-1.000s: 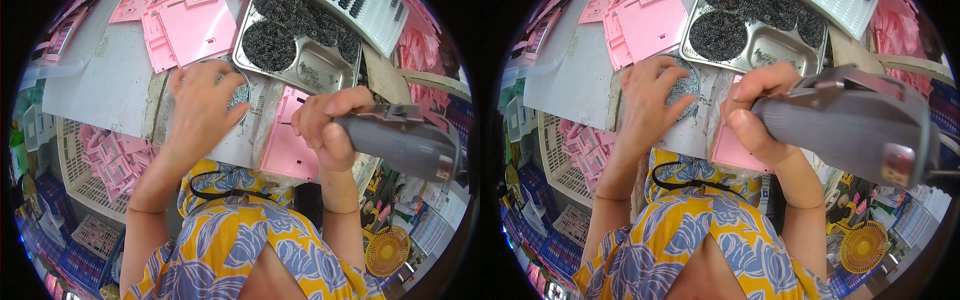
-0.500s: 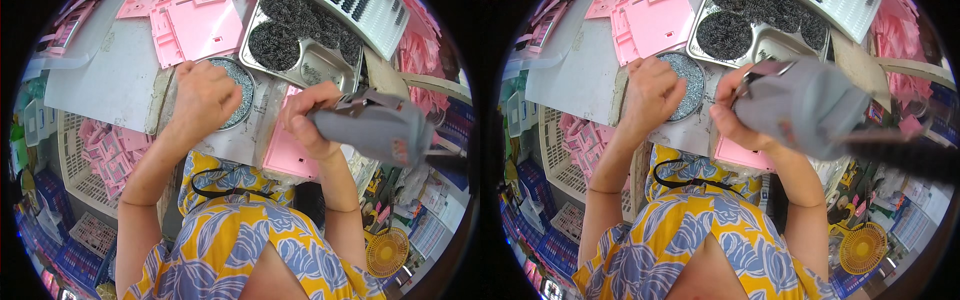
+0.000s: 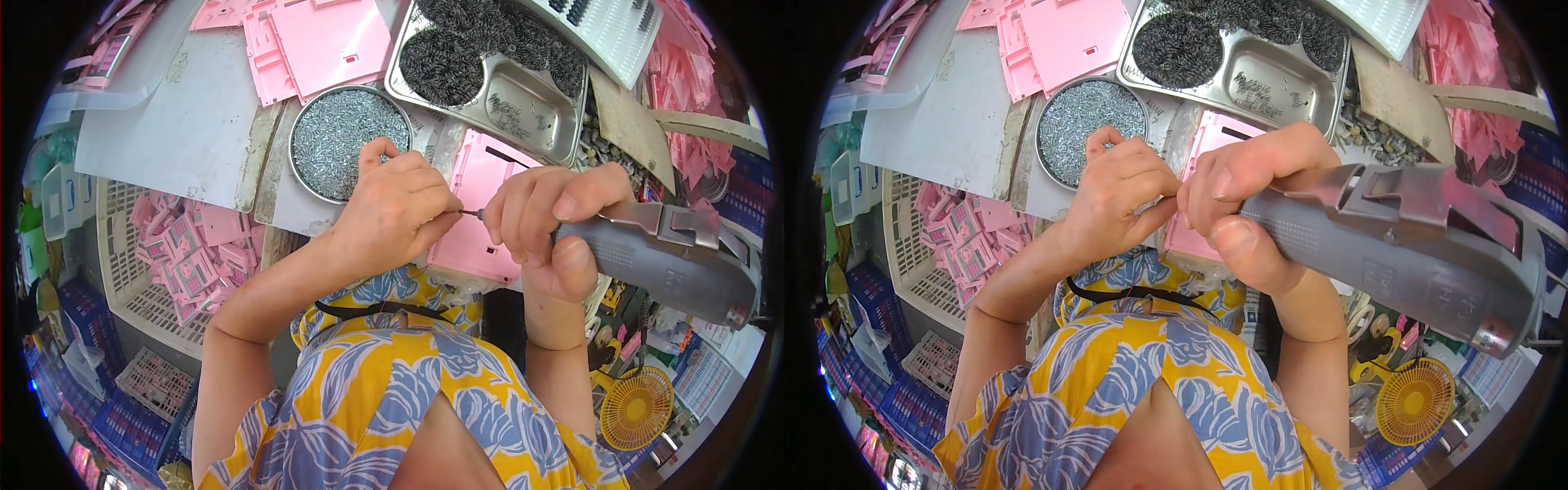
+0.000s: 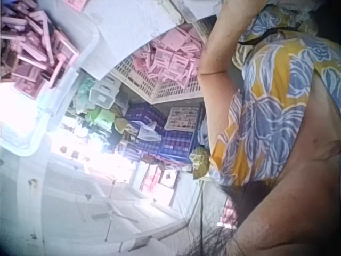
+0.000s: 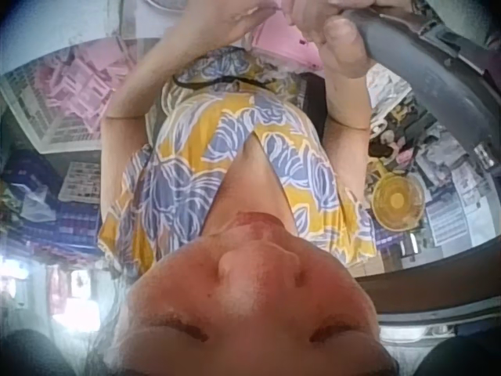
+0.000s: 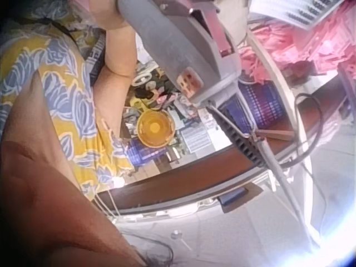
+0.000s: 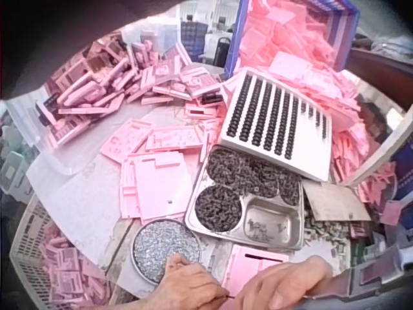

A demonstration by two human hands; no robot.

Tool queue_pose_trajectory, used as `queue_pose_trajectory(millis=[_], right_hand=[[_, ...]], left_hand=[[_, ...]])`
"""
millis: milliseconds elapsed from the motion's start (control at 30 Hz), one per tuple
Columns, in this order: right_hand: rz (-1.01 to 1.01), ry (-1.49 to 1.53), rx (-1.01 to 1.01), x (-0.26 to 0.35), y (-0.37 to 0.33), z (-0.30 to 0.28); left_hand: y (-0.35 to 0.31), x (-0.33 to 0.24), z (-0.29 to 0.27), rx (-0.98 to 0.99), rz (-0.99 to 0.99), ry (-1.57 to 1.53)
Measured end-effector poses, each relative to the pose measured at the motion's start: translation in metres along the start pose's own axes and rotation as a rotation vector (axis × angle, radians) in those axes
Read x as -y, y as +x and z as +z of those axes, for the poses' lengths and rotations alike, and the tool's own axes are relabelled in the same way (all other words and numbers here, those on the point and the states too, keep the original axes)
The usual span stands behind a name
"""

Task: Assembling electronic components into pink calculator housings using soldering and screwdriving tools.

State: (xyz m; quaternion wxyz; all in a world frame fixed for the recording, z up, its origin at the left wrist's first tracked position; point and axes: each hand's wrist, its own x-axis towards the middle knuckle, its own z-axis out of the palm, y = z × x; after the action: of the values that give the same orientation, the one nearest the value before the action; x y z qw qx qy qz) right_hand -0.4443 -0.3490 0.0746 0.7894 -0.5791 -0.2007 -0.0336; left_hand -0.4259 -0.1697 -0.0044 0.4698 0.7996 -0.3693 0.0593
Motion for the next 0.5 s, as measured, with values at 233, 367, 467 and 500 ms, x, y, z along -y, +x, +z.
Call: queue_pose_trajectory(millis=[233,367,467,500], right_hand=[[-0.039,-0.020,0.005,0.011,-0.004,0.004],[-0.011,0.023,-0.015,0.011,-0.015,0.009],[0.032,0.164,0.049,0.007,-0.025,0.006],[0.065,0.190,0.053,0.004,-0.033,0.006]], left_hand=[[-0.001,-0.007,-0.001,-0.031,0.048,0.039],[-0.008,-0.014,-0.003,0.042,0.046,0.147],[-0.010,-0.023,-0.015,0.056,-0.016,0.115],[-0.009,-0.023,-0.023,0.010,-0.054,0.086]])
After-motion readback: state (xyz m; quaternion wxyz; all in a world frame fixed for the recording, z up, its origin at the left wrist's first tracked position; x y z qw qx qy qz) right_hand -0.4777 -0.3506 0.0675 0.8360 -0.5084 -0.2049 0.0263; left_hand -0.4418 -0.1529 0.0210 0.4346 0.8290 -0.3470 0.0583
